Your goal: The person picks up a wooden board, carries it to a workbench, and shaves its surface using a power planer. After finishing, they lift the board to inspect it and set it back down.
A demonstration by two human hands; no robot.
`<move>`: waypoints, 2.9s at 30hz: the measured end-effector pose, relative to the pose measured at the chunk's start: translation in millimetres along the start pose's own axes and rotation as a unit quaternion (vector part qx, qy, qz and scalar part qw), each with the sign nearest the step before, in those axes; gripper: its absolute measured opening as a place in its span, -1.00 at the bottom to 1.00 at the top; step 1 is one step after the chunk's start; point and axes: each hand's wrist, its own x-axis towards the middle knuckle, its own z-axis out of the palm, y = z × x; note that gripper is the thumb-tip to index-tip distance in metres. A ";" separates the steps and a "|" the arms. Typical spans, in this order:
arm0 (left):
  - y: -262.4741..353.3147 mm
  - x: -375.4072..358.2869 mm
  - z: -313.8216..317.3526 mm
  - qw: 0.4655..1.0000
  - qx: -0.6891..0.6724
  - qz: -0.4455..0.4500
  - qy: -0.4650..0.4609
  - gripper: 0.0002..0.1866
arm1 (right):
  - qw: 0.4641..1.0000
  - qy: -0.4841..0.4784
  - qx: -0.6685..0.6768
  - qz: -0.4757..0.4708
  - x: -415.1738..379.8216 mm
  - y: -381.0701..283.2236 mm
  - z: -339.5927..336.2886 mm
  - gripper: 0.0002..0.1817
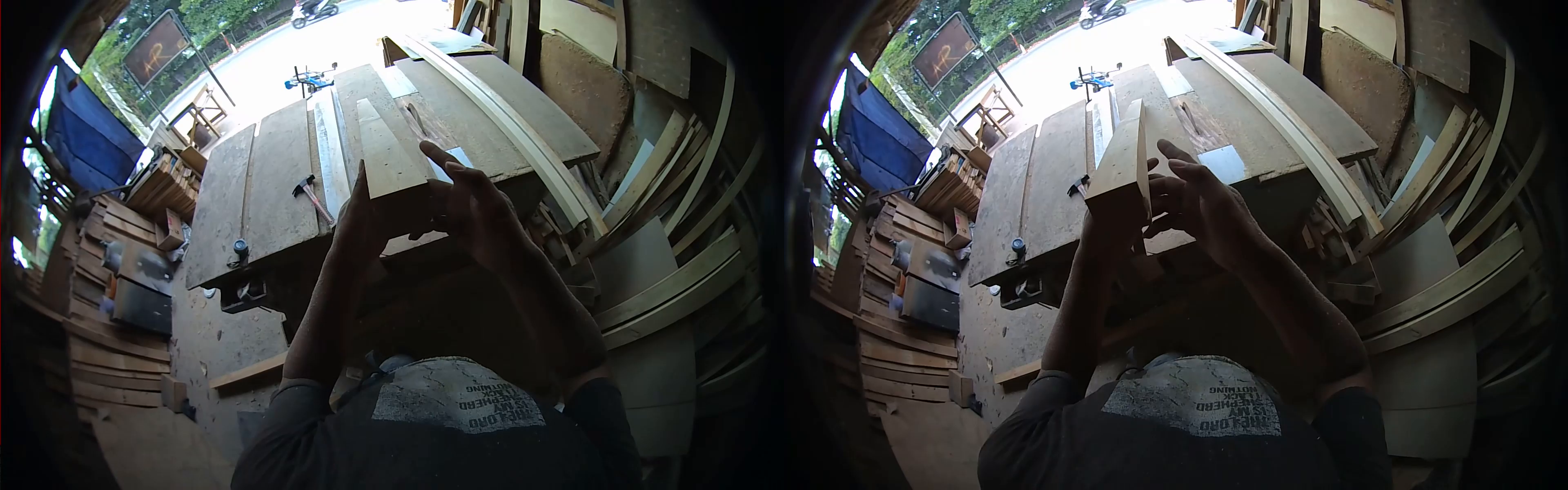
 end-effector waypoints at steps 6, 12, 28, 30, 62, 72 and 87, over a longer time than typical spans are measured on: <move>2.0 3.4 -1.3 1.000 0.000 0.010 -0.002 -0.39 | 1.000 0.012 -0.013 -0.005 3.2 -3.0 -1.7 -0.16; -13.0 13.8 -12.7 0.999 -0.022 -0.006 -0.039 -0.32 | 1.000 -0.004 -0.003 -0.023 4.0 -3.6 -4.9 -0.16; -13.3 8.5 -28.8 0.988 -0.147 -0.032 -0.044 0.01 | 1.000 -0.025 -0.011 -0.006 9.8 0.6 6.3 -0.15; -14.1 9.9 -28.5 0.989 -0.141 -0.027 -0.044 0.01 | 1.000 -0.026 -0.013 -0.006 8.8 -1.2 7.5 -0.15; -225.7 6.2 -65.4 0.917 0.152 -0.369 -0.004 -0.44 | 0.913 0.190 -0.147 0.331 -219.8 165.7 -182.2 -0.55; -331.9 31.7 -16.6 0.926 0.105 -0.342 0.120 -0.21 | 0.704 0.322 -0.549 0.315 -389.2 171.1 -113.7 -0.30; -348.8 35.8 -3.8 0.931 0.063 -0.346 0.098 -0.35 | 0.697 0.401 -0.510 0.306 -394.9 186.9 -104.0 -0.42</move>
